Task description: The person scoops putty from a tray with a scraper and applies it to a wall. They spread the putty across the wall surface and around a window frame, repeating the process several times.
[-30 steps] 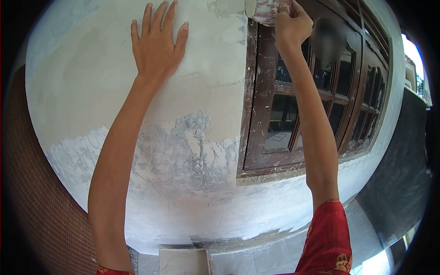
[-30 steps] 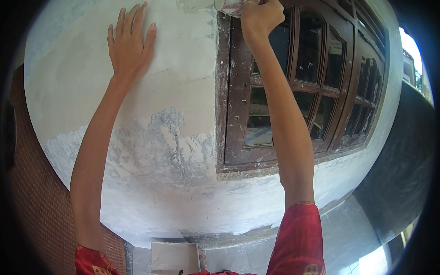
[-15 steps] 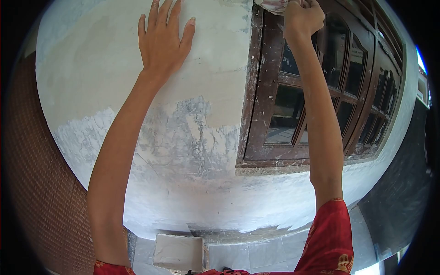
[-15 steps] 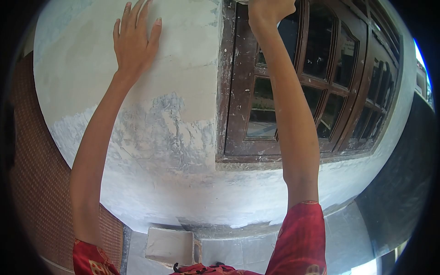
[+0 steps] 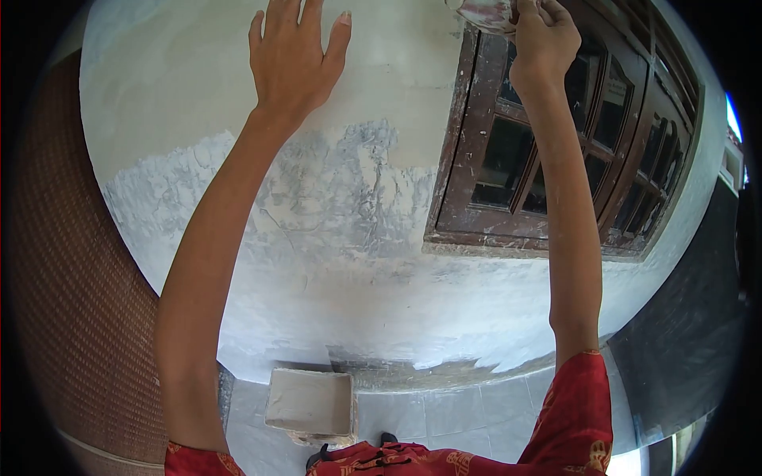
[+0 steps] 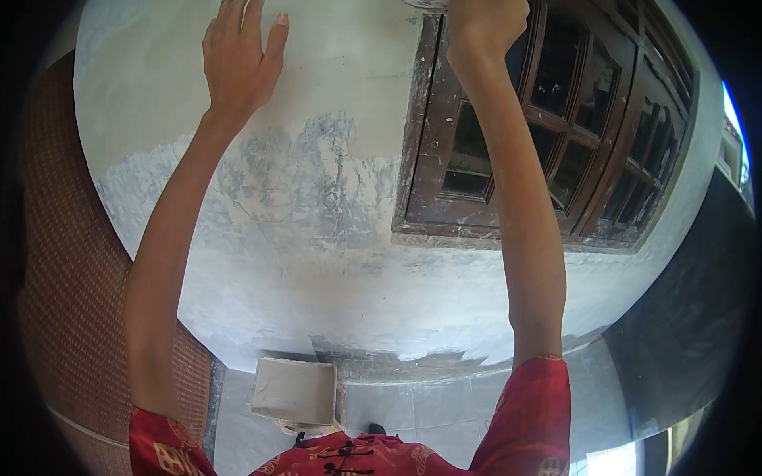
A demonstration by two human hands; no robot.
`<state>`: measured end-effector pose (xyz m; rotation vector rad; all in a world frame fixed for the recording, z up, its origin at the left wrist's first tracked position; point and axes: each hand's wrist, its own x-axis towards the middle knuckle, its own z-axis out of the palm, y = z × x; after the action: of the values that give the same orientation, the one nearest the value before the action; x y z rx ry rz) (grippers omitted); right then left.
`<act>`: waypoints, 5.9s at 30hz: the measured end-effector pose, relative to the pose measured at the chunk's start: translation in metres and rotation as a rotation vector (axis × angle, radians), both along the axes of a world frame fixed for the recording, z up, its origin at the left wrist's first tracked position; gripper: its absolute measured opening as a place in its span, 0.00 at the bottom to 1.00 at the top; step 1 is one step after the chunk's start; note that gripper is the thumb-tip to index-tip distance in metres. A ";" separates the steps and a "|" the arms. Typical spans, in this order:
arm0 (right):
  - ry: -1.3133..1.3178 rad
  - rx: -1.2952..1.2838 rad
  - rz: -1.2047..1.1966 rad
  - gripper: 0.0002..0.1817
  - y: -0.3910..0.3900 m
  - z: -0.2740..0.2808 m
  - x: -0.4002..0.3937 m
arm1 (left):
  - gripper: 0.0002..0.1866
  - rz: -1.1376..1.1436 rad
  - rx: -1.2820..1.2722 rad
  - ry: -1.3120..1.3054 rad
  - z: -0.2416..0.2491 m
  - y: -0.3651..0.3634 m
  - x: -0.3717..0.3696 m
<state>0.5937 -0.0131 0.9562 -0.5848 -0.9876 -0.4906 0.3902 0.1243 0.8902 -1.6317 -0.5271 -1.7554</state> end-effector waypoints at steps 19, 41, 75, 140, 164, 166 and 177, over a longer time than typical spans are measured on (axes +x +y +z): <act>-0.021 -0.239 0.198 0.22 -0.049 -0.101 -0.156 | 0.30 -0.142 -0.214 0.126 -0.099 -0.029 -0.200; 0.375 -0.727 0.275 0.21 -0.043 -0.327 -0.283 | 0.28 -0.143 -0.526 0.242 -0.320 -0.045 -0.311; -0.080 -1.688 0.071 0.13 -0.018 -0.843 -0.386 | 0.31 -0.413 -2.140 -0.165 -0.862 -0.119 -0.388; 0.902 -1.230 0.902 0.20 0.013 -0.619 -0.337 | 0.30 -0.368 -1.546 0.056 -0.655 -0.031 -0.343; 0.312 -0.412 0.620 0.16 -0.041 -0.183 -0.247 | 0.26 -0.389 -0.188 0.107 -0.139 0.019 -0.226; 0.257 -0.394 0.645 0.16 -0.046 -0.162 -0.224 | 0.26 -0.358 -0.112 0.105 -0.115 0.012 -0.208; 0.129 -0.332 0.595 0.15 -0.055 -0.098 -0.126 | 0.26 -0.286 -0.009 0.047 -0.048 -0.003 -0.123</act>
<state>0.4675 -0.0684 0.8579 -0.5744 -1.0686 0.2415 0.2672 0.1209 0.8424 -1.8219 -0.2901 -1.9129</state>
